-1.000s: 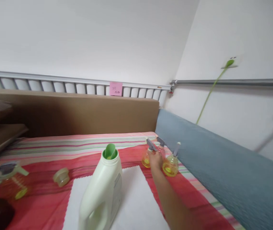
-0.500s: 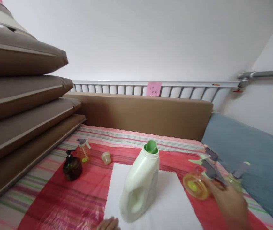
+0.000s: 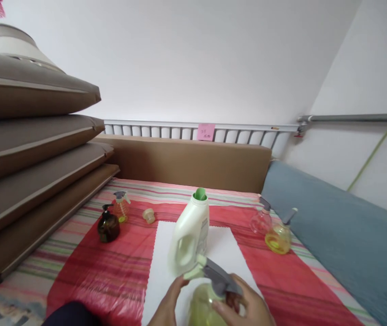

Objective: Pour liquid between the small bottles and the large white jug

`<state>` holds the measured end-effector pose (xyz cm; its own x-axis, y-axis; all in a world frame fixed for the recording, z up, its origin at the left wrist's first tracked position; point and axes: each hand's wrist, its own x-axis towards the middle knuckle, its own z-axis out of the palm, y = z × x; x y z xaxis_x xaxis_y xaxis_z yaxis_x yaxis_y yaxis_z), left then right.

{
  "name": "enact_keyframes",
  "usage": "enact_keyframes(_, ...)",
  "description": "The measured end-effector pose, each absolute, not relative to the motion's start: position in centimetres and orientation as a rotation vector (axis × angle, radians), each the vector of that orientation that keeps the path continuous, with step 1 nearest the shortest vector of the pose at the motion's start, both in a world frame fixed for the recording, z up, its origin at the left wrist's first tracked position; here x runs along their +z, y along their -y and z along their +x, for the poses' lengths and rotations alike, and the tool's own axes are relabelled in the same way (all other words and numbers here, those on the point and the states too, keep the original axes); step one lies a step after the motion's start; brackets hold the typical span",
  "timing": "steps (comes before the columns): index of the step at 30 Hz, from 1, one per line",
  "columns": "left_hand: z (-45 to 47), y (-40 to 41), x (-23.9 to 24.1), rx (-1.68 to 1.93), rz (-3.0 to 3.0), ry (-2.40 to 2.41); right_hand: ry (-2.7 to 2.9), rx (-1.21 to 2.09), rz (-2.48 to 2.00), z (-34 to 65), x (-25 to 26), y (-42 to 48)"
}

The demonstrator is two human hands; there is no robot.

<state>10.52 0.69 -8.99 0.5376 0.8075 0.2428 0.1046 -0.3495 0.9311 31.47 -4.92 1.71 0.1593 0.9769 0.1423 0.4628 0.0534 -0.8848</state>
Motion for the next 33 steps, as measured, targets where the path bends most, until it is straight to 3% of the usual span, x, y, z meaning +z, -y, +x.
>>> enact_keyframes(5,11.3,2.4,-2.7,0.997,1.641,-0.832,1.447,0.820,-1.408,25.0,4.6,5.3)
enact_keyframes(8,10.5,3.2,-1.9,1.120,1.743,-1.019,1.418,0.868,-1.363,23.3,4.9,5.3)
enact_keyframes(18,10.0,3.1,-0.9,1.187,1.698,-0.975,1.180,0.979,-1.123,24.3,3.6,5.9)
enact_keyframes(20,9.9,2.9,-0.1,1.175,1.666,-0.964,0.981,1.135,-1.074,24.8,2.5,6.4)
enact_keyframes(24,9.9,3.1,1.7,1.182,1.664,-0.854,0.681,1.943,-0.748,24.8,-1.2,7.3)
enact_keyframes(26,9.9,3.3,2.6,1.158,1.619,-0.782,0.610,2.177,-0.510,24.5,-3.1,7.4)
enact_keyframes(33,9.5,3.4,5.6,1.051,1.479,-0.607,0.521,2.145,-0.317,23.6,-3.5,7.9)
